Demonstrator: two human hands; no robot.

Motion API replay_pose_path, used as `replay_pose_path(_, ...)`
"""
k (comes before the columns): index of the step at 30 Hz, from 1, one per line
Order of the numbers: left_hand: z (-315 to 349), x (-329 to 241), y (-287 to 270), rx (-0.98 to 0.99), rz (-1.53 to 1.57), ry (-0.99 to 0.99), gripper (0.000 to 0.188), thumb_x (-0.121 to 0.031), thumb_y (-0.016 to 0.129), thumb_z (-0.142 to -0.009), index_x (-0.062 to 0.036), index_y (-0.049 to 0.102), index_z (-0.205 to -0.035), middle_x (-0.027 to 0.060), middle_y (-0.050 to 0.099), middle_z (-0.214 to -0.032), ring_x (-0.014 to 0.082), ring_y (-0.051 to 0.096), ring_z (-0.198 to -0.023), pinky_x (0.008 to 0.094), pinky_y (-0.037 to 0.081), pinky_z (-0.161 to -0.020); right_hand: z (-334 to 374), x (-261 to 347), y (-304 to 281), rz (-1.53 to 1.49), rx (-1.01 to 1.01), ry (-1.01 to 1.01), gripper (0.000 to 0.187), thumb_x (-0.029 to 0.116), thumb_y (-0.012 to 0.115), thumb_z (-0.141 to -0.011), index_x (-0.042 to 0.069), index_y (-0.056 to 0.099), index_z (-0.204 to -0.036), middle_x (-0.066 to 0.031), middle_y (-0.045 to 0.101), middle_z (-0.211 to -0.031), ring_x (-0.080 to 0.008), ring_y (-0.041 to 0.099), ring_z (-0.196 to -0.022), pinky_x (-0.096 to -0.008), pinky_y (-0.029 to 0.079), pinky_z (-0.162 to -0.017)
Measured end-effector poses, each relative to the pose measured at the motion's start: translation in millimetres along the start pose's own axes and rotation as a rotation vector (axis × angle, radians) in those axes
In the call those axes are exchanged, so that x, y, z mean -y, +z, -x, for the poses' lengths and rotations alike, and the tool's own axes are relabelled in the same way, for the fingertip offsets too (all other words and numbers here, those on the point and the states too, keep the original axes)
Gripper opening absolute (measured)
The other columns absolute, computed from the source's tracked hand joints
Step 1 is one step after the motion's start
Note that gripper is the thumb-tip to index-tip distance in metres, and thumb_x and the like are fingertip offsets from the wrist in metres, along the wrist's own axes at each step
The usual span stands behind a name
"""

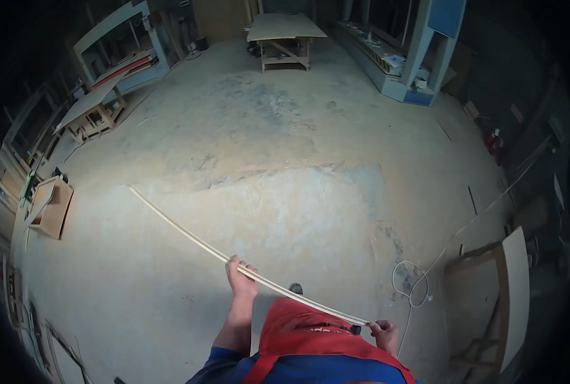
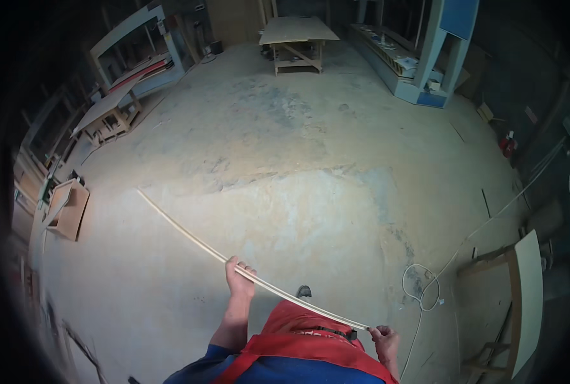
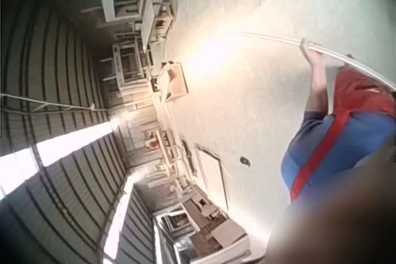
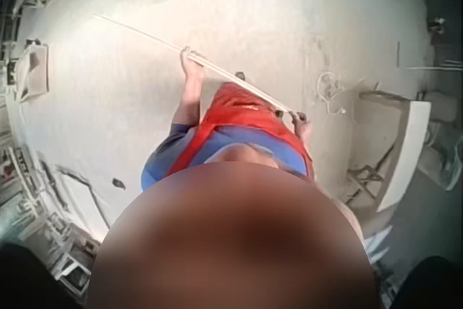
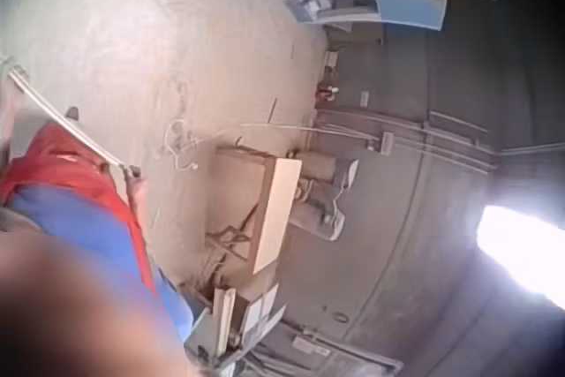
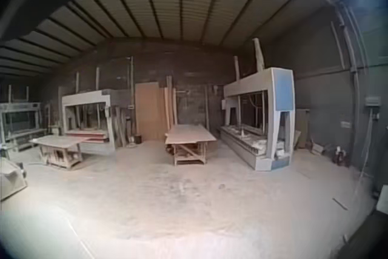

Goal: Apply glue to the edge of a wooden plank.

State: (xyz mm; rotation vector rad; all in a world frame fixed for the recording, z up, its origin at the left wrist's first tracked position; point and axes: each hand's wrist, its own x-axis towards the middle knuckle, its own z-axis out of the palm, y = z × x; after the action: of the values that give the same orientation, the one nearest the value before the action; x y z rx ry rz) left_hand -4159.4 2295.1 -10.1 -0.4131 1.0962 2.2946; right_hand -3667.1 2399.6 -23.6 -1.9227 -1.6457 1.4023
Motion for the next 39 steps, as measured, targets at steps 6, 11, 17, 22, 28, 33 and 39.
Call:
replay_pose_path(6, -116, 31, 208, 0.167, -0.066, 0.039, 0.032, -0.032, 0.071, -0.097, -0.0184, 0.050, -0.116, -0.0022, 0.048, -0.083, 0.0126, 0.049, -0.068, 0.0325, 0.047, -0.063, -155, 76, 14, -0.454, -0.139, 0.031, 0.015, 0.003, 0.081, -0.092, -0.003, 0.067, -0.093, -0.0048, 0.067, -0.076, -0.0123, 0.062, -0.063, -0.0275, 0.051, -0.055)
replay_pose_path(11, -233, 79, 328, 0.189, -0.107, 0.082, 0.035, -0.032, 0.072, -0.096, -0.0181, 0.050, -0.119, -0.0011, 0.050, -0.085, 0.0130, 0.051, -0.070, 0.0330, 0.048, -0.065, -323, 135, 41, -0.527, -0.119, 0.039, 0.017, -0.001, 0.080, -0.091, -0.001, 0.064, -0.093, -0.0029, 0.064, -0.074, -0.0118, 0.061, -0.062, -0.0279, 0.052, -0.054)
replay_pose_path(17, -372, 134, 475, 0.164, -0.133, 0.131, 0.034, -0.035, 0.074, -0.095, -0.0185, 0.052, -0.116, -0.0015, 0.051, -0.084, 0.0127, 0.053, -0.072, 0.0341, 0.049, -0.066, -546, 258, 29, -0.606, -0.014, 0.055, 0.018, 0.011, 0.077, -0.098, 0.002, 0.063, -0.093, -0.0023, 0.063, -0.076, -0.0112, 0.060, -0.061, -0.0283, 0.052, -0.053)
replay_pose_path(22, -452, 140, 612, 0.097, -0.088, 0.221, 0.034, -0.036, 0.075, -0.095, -0.0181, 0.053, -0.115, -0.0016, 0.052, -0.085, 0.0124, 0.054, -0.075, 0.0335, 0.049, -0.068, -700, 383, 4, -0.626, 0.107, 0.068, 0.023, 0.021, 0.074, -0.104, 0.005, 0.063, -0.092, -0.0017, 0.063, -0.077, -0.0112, 0.061, -0.061, -0.0287, 0.053, -0.054)
replay_pose_path(28, -593, 182, 734, 0.074, 0.004, 0.254, 0.032, -0.032, 0.072, -0.097, -0.0179, 0.054, -0.118, -0.0018, 0.054, -0.087, 0.0125, 0.056, -0.077, 0.0339, 0.050, -0.072, -891, 512, 18, -0.593, 0.073, 0.085, 0.022, 0.024, 0.073, -0.104, 0.007, 0.064, -0.093, -0.0008, 0.064, -0.078, -0.0108, 0.060, -0.059, -0.0293, 0.053, -0.053)
replay_pose_path(33, -751, 249, 838, 0.232, 0.088, 0.192, 0.032, -0.031, 0.070, -0.097, -0.0178, 0.056, -0.122, -0.0016, 0.056, -0.090, 0.0142, 0.056, -0.081, 0.0363, 0.051, -0.078, -1039, 601, 31, -0.606, 0.028, 0.185, 0.021, 0.026, 0.073, -0.104, 0.009, 0.064, -0.095, -0.0007, 0.065, -0.080, -0.0107, 0.060, -0.060, -0.0293, 0.054, -0.054)
replay_pose_path(39, -929, 309, 1042, 0.445, 0.096, 0.018, 0.035, -0.036, 0.070, -0.096, -0.0174, 0.059, -0.124, -0.0009, 0.058, -0.095, 0.0169, 0.057, -0.089, 0.0389, 0.050, -0.085, -1198, 719, 29, -0.661, -0.200, 0.247, 0.021, 0.028, 0.073, -0.104, 0.009, 0.065, -0.097, -0.0012, 0.066, -0.080, -0.0107, 0.062, -0.061, -0.0292, 0.055, -0.056)
